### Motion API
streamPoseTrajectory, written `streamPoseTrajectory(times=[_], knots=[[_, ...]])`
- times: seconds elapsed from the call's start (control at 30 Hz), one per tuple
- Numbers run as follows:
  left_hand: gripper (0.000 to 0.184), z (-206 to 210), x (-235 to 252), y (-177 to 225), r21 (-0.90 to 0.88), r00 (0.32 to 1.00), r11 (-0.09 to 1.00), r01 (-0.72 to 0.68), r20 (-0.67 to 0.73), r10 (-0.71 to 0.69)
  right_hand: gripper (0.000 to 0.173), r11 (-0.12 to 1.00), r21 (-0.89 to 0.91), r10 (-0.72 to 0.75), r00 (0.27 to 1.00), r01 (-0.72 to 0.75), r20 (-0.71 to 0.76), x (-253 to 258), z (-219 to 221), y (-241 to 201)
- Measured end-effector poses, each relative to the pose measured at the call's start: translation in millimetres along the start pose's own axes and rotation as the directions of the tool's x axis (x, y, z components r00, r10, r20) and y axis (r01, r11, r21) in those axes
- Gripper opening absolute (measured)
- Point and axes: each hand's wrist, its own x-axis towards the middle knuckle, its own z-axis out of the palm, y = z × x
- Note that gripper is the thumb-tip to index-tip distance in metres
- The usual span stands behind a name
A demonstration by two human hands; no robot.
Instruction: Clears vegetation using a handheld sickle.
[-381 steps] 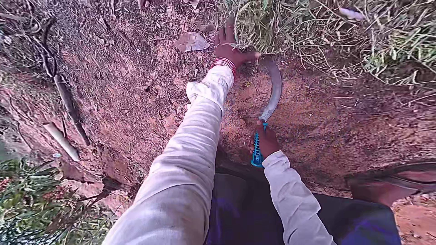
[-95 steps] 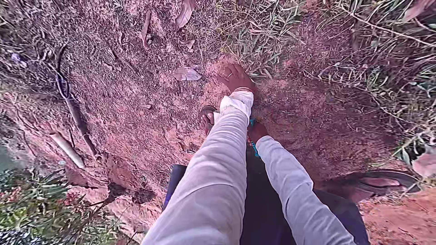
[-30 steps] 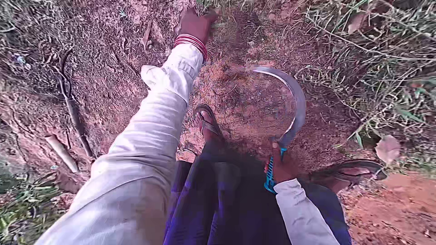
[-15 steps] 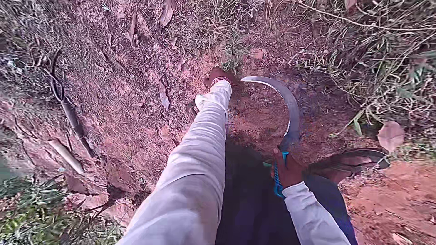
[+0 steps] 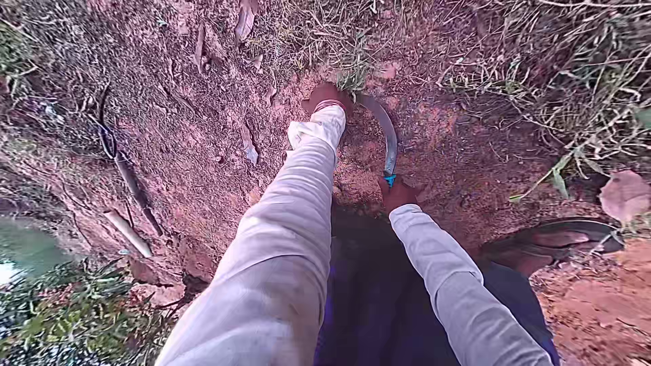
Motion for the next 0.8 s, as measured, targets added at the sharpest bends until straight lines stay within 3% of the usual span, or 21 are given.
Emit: streamPoseTrajectory(times=[0.13,0.2,0.27,0.33,0.37,0.47,0.6,0.7,0.8], knots=[[0.045,-7.1,-1.4,-0.9,0.060,1.000,0.998,0.014,-0.018,-0.013,0.065,0.996,0.077,0.049,0.999,-0.050,0.018,-41.8,-4.9,-14.8],[0.048,-31.6,3.9,-4.2,0.034,0.998,0.999,0.016,-0.054,-0.014,0.064,0.989,0.129,0.074,0.997,-0.074,0.005,-64.1,-5.8,-6.3],[0.051,-56.3,6.8,-13.4,-0.021,0.998,1.000,0.007,-0.059,-0.008,0.061,0.979,0.199,0.056,0.993,-0.034,-0.108,-94.8,6.3,24.7],[0.053,-71.9,7.7,-21.5,-0.132,0.999,0.991,-0.014,-0.049,0.008,0.058,0.946,0.305,-0.002,0.944,0.109,-0.330,-114.5,20.9,54.1],[0.055,-69.5,-0.7,-25.8,-0.183,1.000,0.983,-0.017,-0.019,0.014,0.057,0.930,0.342,0.004,0.926,0.136,-0.378,-123.1,22.3,63.3],[0.058,-36.3,-27.5,-27.2,-0.220,0.994,0.976,-0.011,0.106,0.035,0.057,0.906,0.415,0.066,0.941,0.082,-0.332,-126.4,8.5,74.2],[0.057,20.9,-35.0,-25.7,-0.207,0.992,0.975,0.081,0.115,-0.058,0.057,0.921,0.381,0.054,0.937,0.087,-0.345,-127.3,7.2,83.7],[0.050,20.6,-36.0,-18.3,-0.140,0.987,0.986,0.086,0.148,-0.065,0.056,0.939,0.337,0.041,0.949,0.070,-0.313,-118.6,6.0,88.3],[0.057,15.7,-34.2,-23.0,-0.066,0.988,0.996,0.064,0.146,-0.054,0.058,0.964,0.259,0.005,0.966,0.064,-0.258,-88.1,5.3,83.0]])
